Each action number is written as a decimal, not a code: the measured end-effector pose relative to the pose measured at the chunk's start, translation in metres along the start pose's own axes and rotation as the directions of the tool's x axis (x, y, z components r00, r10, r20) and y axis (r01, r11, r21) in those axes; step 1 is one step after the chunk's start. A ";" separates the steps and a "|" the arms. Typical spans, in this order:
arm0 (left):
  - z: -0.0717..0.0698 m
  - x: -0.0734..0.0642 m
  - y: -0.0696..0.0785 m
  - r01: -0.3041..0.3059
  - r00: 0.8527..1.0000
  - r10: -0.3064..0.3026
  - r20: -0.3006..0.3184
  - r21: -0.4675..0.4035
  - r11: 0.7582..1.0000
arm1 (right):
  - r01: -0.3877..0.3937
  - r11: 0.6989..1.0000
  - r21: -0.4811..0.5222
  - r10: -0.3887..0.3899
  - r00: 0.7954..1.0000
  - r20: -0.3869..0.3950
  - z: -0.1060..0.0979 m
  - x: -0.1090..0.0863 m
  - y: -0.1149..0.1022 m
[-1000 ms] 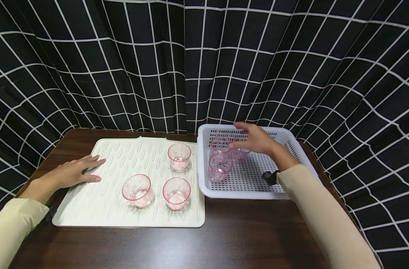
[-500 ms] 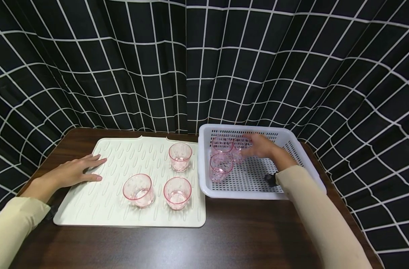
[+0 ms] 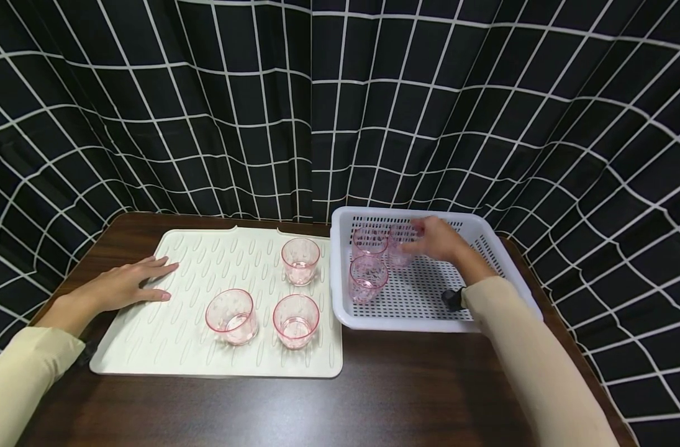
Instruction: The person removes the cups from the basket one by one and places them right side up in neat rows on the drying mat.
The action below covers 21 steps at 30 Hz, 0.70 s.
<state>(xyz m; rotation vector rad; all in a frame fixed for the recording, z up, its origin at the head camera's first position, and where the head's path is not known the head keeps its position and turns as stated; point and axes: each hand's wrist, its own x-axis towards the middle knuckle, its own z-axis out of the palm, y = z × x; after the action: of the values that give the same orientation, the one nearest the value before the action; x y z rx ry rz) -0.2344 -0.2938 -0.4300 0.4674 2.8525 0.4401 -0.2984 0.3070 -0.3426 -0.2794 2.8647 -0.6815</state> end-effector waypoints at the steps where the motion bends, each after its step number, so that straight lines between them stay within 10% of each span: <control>1: 0.000 0.000 0.000 0.000 1.000 0.000 -0.001 0.000 1.000 | -0.003 1.000 0.000 0.003 1.000 -0.020 -0.001 0.000 -0.001; 21: 0.001 0.000 -0.001 -0.021 1.000 0.021 -0.011 0.009 1.000 | 0.055 0.998 0.029 -0.037 0.907 -0.420 -0.024 -0.002 -0.038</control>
<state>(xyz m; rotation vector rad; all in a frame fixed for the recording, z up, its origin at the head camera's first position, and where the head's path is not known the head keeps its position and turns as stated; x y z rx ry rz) -0.2340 -0.2944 -0.4307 0.4979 2.8641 0.4349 -0.2961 0.2849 -0.3038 -0.2166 3.2531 -0.9064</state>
